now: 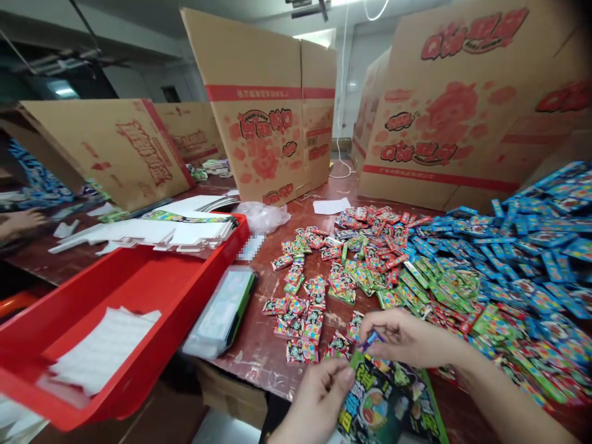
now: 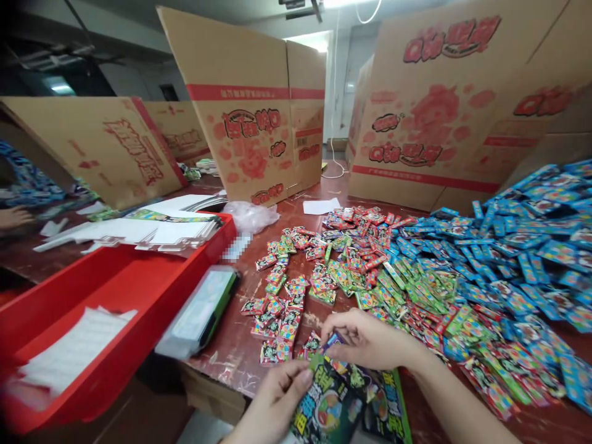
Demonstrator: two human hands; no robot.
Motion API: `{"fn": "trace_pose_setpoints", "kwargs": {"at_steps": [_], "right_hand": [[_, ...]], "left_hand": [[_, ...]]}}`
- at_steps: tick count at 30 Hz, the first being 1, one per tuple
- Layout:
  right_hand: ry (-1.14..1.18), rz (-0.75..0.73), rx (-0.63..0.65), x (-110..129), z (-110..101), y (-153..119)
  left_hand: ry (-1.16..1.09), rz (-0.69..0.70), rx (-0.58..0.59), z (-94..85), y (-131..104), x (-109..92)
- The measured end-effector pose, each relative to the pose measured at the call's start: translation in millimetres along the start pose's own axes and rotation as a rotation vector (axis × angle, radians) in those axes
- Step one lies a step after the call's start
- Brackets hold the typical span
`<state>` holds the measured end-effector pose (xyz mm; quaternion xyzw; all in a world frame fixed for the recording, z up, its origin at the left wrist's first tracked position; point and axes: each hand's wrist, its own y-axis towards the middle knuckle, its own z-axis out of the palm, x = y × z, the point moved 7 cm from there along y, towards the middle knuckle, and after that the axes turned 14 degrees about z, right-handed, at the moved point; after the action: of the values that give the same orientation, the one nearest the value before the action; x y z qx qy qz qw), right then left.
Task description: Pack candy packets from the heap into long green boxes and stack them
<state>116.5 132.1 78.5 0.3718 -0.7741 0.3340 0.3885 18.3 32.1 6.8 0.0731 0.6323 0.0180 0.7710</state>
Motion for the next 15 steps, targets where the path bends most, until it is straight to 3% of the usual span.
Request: {"fn": "trace_pose_setpoints", "kwargs": {"at_steps": [6,13,15], "right_hand": [[0.135,-0.009,0.073,-4,1,1],[0.035,0.026,-0.205,-18,-2,2],[0.052,0.023,-0.22,-19,-4,2]], "left_hand": [[0.019,-0.017,0.013,2.2,-2,2],[0.021,-0.008,-0.033,-6.2,2,-1],[0.053,-0.002,-0.032,-6.5,3,-1]]}}
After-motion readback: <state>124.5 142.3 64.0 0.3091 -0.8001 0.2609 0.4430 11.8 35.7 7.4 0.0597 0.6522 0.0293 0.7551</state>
